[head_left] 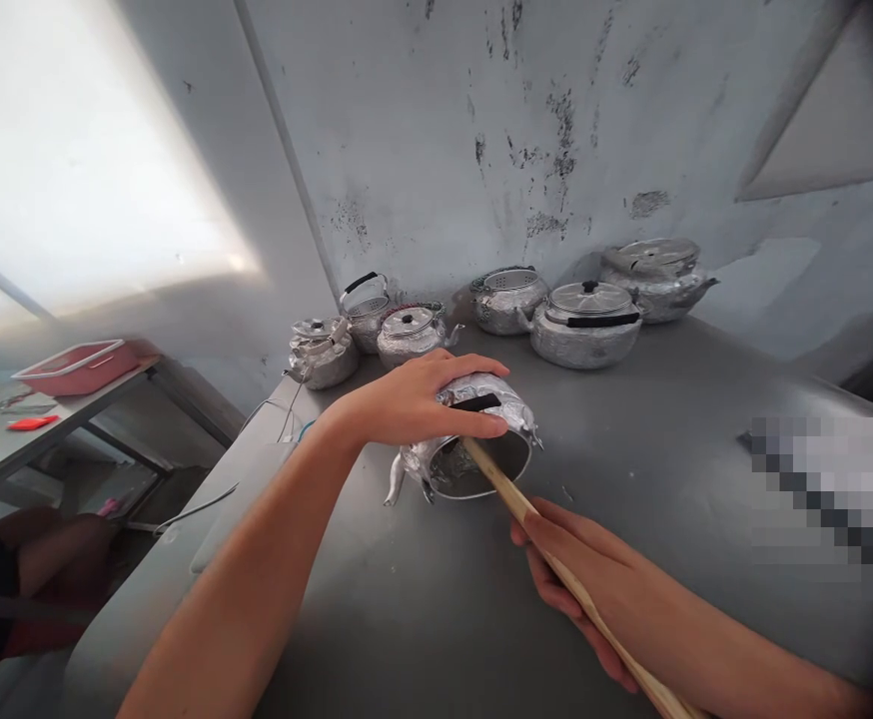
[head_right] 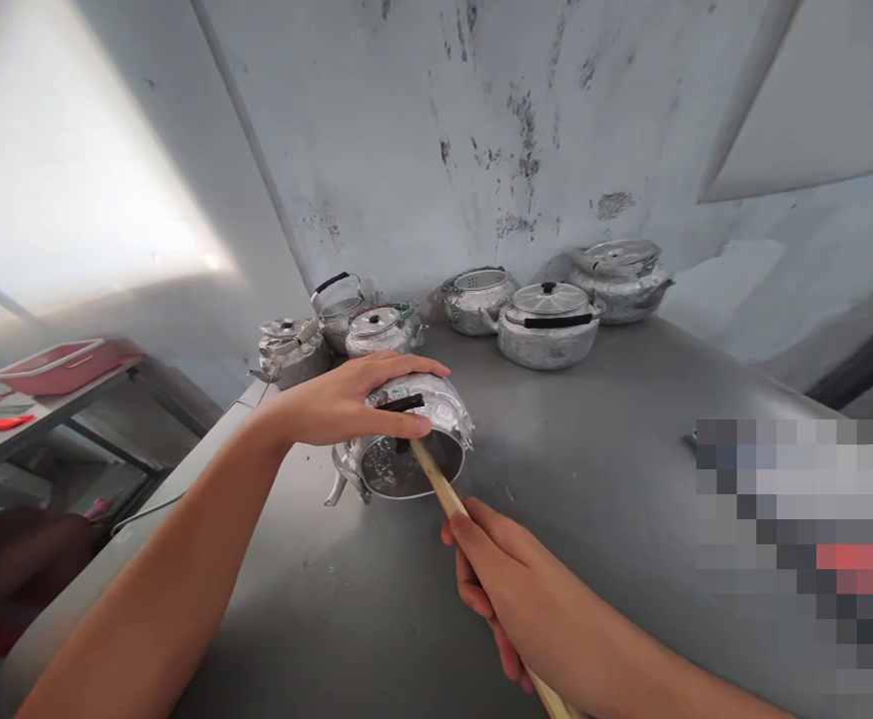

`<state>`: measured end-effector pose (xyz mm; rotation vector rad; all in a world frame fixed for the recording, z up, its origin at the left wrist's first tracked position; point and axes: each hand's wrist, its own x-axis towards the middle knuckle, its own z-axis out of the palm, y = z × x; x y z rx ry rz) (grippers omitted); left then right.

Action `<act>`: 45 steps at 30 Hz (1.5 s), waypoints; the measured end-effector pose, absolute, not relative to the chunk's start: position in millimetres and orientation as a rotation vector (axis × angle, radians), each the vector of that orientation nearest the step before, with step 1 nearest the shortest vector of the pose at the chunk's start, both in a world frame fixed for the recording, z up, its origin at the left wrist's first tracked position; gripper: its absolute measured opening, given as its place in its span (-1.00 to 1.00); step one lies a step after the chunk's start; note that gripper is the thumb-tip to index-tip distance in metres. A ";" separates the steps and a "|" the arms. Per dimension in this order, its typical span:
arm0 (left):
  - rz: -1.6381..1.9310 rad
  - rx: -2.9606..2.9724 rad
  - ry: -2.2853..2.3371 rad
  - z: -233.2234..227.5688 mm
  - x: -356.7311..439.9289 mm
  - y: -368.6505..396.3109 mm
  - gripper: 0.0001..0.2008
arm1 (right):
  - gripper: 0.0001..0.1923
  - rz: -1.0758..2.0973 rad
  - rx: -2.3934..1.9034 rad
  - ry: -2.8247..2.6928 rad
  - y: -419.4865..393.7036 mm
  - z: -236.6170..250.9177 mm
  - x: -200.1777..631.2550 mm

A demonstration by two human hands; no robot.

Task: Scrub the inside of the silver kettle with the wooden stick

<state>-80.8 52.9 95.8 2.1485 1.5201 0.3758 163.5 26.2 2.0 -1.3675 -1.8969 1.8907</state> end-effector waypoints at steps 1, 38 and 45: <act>0.370 2.143 1.519 95.9 -80.8 53.0 -0.31 | -0.65 1.885 -1.368 -1.903 26.6 1.4 163.7; 0.388 2.149 1.524 96.0 -81.1 52.5 -0.29 | -0.51 1.843 -1.312 -1.911 22.7 5.6 168.4; 0.396 2.158 1.526 96.4 -80.8 52.1 -0.28 | -0.54 1.855 -1.285 -1.933 22.7 3.8 167.9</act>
